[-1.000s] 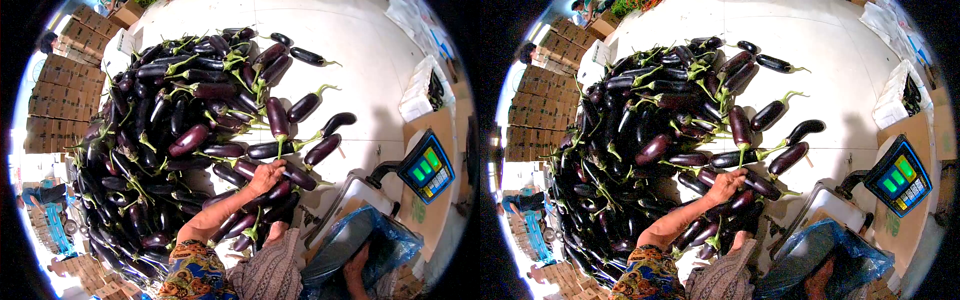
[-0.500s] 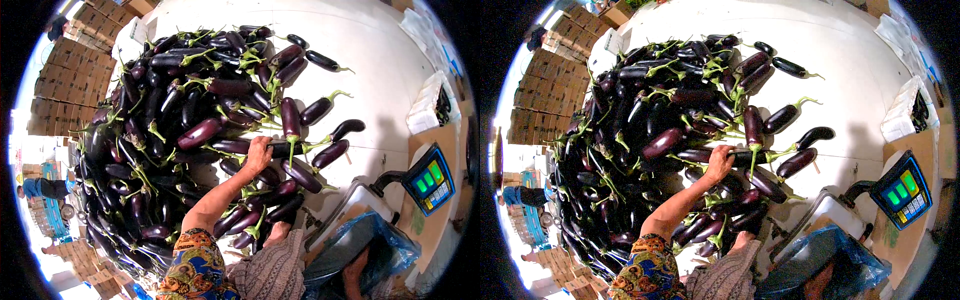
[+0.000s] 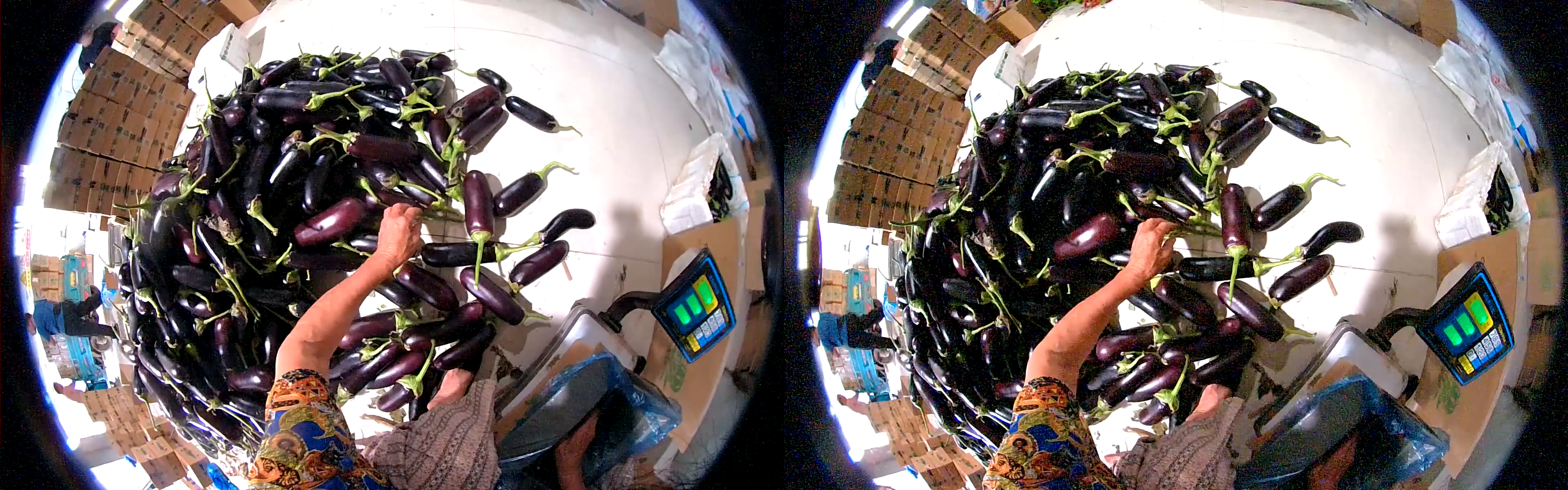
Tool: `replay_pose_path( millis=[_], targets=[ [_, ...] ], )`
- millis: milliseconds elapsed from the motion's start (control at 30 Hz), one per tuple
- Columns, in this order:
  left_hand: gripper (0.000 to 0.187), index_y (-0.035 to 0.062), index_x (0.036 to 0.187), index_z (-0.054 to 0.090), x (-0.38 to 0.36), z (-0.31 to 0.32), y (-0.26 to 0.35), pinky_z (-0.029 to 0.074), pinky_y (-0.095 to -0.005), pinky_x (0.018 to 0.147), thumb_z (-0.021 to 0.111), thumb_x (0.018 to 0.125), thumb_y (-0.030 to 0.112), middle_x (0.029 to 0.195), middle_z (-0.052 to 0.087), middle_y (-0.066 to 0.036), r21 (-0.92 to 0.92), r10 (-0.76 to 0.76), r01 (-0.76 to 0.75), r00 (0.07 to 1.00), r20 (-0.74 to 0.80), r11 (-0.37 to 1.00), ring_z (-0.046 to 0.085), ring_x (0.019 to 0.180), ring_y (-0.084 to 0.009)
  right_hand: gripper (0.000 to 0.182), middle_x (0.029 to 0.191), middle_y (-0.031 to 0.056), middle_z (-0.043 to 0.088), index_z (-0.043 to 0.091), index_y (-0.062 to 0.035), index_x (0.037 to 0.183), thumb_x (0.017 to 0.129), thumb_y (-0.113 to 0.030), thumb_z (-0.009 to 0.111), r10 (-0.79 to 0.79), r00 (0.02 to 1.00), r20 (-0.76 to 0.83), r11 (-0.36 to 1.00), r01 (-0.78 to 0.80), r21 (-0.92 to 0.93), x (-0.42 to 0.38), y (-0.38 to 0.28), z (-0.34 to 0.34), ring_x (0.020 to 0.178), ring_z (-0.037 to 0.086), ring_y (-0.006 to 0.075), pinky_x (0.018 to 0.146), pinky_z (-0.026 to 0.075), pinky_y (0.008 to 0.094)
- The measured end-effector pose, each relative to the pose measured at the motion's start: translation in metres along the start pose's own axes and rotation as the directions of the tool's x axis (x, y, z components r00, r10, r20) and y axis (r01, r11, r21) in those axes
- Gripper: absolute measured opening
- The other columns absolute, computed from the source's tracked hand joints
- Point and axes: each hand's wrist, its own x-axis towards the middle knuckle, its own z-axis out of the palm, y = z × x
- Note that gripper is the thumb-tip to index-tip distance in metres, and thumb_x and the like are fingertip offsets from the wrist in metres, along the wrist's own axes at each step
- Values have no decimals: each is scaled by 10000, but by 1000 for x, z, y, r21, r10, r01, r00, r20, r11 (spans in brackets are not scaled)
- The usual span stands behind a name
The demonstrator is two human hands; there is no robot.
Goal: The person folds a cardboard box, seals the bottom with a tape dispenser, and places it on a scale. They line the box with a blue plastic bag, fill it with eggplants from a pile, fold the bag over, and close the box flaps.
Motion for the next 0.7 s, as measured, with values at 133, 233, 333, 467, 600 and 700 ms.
replay_pose_path(
  millis=[133,233,333,467,600,700],
  targets=[
    [300,48,1056,622,3,-12,-16,447,-438,895,639,759,90,1029,616,-154,-8,-46,46,999,2,999,553,991,-355,688,1323,305,426,344,79,1366,882,-342,594,-11,1000,-28,994,14,109,3,-15,-6,1186,446,448,1011,346,470],
    [304,39,1064,619,1,-9,-15,451,-436,903,639,767,96,1032,622,-158,-53,-99,100,995,15,994,562,993,-354,692,1327,291,430,351,72,1367,878,-345,606,-15,997,-72,989,25,144,3,-4,0,1194,448,427,1016,342,469],
    [299,37,1064,618,-3,-16,-7,437,-428,922,636,770,90,1081,603,-158,-40,-38,36,998,-51,999,543,1013,-360,688,1316,270,446,366,61,1362,870,-343,625,28,998,-60,975,-14,221,5,-9,1,1194,453,403,1018,343,461],
    [342,32,1076,609,0,-50,-8,433,-419,925,645,737,8,1110,579,-163,-16,-29,26,977,-209,1000,519,1035,-361,666,1265,248,482,396,38,1349,851,-324,651,35,995,-90,970,-12,242,4,3,10,1164,471,388,995,367,441],
    [323,43,1046,598,22,-96,-17,434,-437,889,595,726,5,1068,588,-157,115,-5,41,956,-293,993,512,999,-366,625,1219,239,506,423,25,1325,834,-286,655,98,995,-18,991,-96,96,2,-1,1,1130,486,393,970,383,432],
    [415,68,1116,569,34,-113,-46,457,-454,858,686,727,150,1136,566,-152,346,-109,259,912,-396,902,515,1027,-376,593,1206,235,517,435,24,1307,826,-250,648,-14,997,-81,990,25,138,-1,3,2,1109,494,399,958,387,434]
  ],
)
